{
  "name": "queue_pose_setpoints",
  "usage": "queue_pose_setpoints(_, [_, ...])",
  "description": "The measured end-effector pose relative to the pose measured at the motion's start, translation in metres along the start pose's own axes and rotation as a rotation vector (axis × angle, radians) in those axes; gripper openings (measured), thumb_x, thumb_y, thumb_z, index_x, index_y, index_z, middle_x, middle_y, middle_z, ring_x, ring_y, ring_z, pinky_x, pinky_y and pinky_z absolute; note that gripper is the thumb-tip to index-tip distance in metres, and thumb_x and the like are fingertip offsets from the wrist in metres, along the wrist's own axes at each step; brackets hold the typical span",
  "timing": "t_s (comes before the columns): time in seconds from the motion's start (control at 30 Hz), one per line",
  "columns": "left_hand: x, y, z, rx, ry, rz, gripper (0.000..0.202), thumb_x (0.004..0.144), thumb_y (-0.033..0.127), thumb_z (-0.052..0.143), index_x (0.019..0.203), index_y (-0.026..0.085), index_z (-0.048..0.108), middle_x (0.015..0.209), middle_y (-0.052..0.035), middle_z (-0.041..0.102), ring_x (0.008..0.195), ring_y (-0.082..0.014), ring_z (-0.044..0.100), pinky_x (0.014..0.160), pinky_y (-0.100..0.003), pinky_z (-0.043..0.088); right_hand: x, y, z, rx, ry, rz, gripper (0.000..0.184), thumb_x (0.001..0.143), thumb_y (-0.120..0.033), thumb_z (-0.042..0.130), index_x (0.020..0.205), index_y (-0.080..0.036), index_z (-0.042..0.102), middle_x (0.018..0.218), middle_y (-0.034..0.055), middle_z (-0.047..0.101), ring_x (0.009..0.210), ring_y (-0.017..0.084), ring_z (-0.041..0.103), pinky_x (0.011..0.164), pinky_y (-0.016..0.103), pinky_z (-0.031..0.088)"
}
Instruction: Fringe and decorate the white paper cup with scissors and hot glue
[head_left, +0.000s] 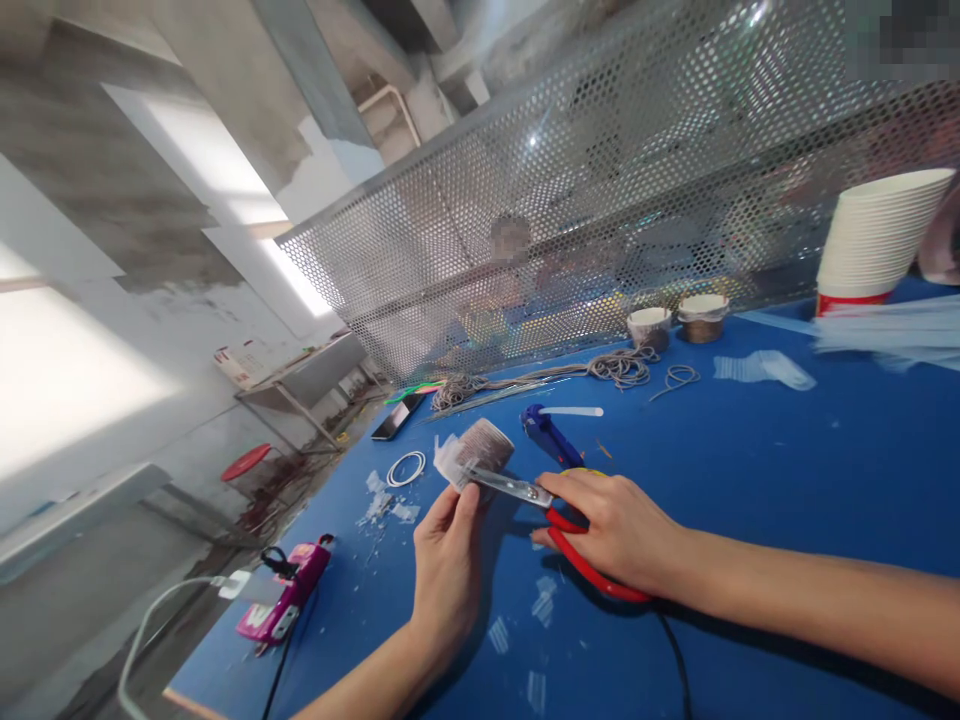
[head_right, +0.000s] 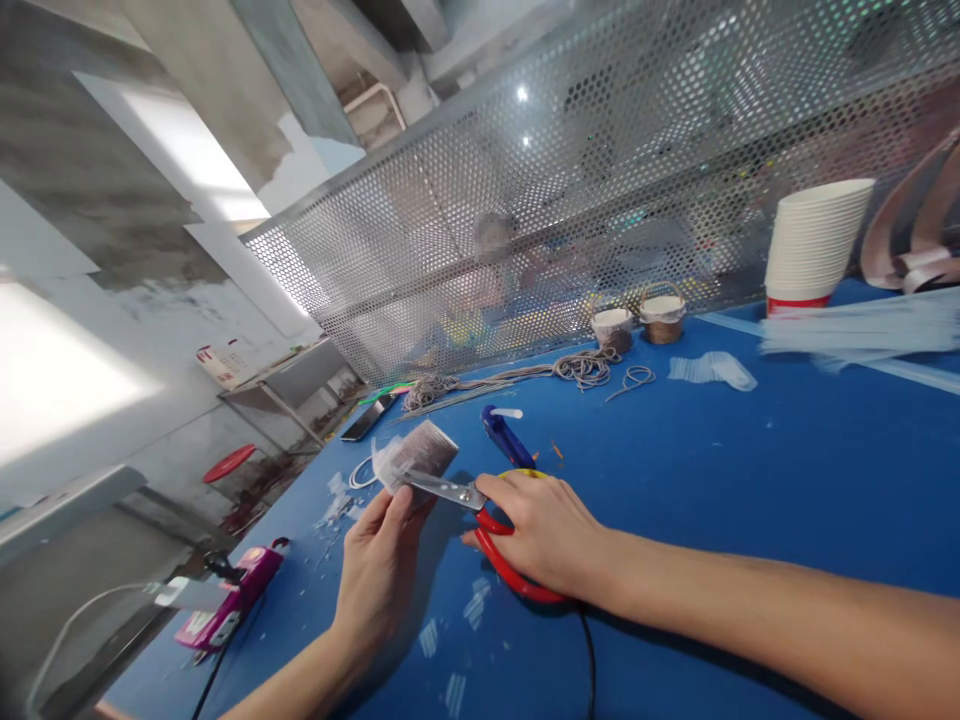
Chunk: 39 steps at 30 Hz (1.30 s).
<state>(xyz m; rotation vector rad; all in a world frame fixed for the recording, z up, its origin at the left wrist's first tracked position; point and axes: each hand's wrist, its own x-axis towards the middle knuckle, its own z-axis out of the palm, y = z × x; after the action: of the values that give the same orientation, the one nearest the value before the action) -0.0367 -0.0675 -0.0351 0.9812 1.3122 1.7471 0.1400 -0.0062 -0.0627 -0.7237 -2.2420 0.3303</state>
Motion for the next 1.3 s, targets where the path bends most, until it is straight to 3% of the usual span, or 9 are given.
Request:
queue_pose_setpoints(0.2, [0.007, 0.002, 0.000, 0.005, 0.058, 0.038, 0.035, 0.065, 0.042, 0.079, 0.087, 0.014, 0.075, 0.093, -0.0069, 0.075, 0.089, -0.0198, 0.067, 0.084, -0.030, 0.052, 0.014, -0.007, -0.001, -0.064, -0.016, 0.012, 0.037, 0.082, -0.044, 0.068, 0.107, -0.018, 0.064, 0.094, 0.0111, 0.072, 0.083, 0.025, 0.068, 0.069, 0.033, 0.052])
queue_pose_setpoints(0.47, [0.008, 0.004, -0.002, -0.027, 0.024, 0.049, 0.030, 0.067, 0.042, 0.078, 0.085, 0.018, 0.075, 0.091, -0.0032, 0.076, 0.094, -0.0188, 0.067, 0.088, -0.028, 0.051, 0.023, -0.019, -0.004, -0.084, -0.057, 0.055, 0.037, 0.082, -0.043, 0.070, 0.108, -0.019, 0.064, 0.093, 0.0094, 0.072, 0.084, 0.025, 0.069, 0.065, 0.030, 0.050])
queue_pose_setpoints(0.67, [0.009, 0.003, -0.002, 0.001, 0.031, 0.045, 0.034, 0.068, 0.043, 0.077, 0.089, 0.016, 0.075, 0.098, -0.0059, 0.076, 0.095, -0.0208, 0.068, 0.089, -0.031, 0.052, 0.022, -0.015, 0.003, -0.065, -0.036, 0.031, 0.033, 0.084, -0.045, 0.067, 0.103, -0.018, 0.064, 0.090, 0.0094, 0.073, 0.083, 0.025, 0.069, 0.064, 0.030, 0.048])
queue_pose_setpoints(0.9, [0.008, 0.003, -0.002, -0.016, 0.022, 0.022, 0.027, 0.068, 0.039, 0.077, 0.084, 0.017, 0.074, 0.090, -0.0047, 0.076, 0.095, -0.0216, 0.068, 0.089, -0.032, 0.052, 0.021, -0.010, 0.005, -0.075, -0.047, -0.011, 0.031, 0.088, -0.049, 0.060, 0.093, -0.018, 0.063, 0.082, 0.0078, 0.073, 0.075, 0.022, 0.069, 0.059, 0.027, 0.045])
queue_pose_setpoints(1.13, [0.009, 0.001, -0.005, 0.010, 0.014, 0.012, 0.030, 0.068, 0.040, 0.078, 0.086, 0.017, 0.075, 0.094, -0.0041, 0.076, 0.094, -0.0195, 0.066, 0.086, -0.028, 0.051, 0.020, -0.015, -0.001, -0.030, -0.081, 0.047, 0.026, 0.085, -0.043, 0.067, 0.093, -0.018, 0.063, 0.083, 0.0073, 0.073, 0.075, 0.023, 0.070, 0.059, 0.027, 0.044])
queue_pose_setpoints(1.3, [0.012, -0.002, -0.011, 0.086, -0.029, 0.028, 0.032, 0.073, 0.042, 0.074, 0.094, 0.016, 0.075, 0.094, -0.0043, 0.075, 0.094, -0.0201, 0.066, 0.082, -0.027, 0.050, 0.018, -0.016, -0.003, 0.122, -0.115, 0.107, 0.023, 0.085, -0.041, 0.065, 0.082, -0.019, 0.062, 0.072, 0.0030, 0.070, 0.060, 0.017, 0.063, 0.053, 0.025, 0.039])
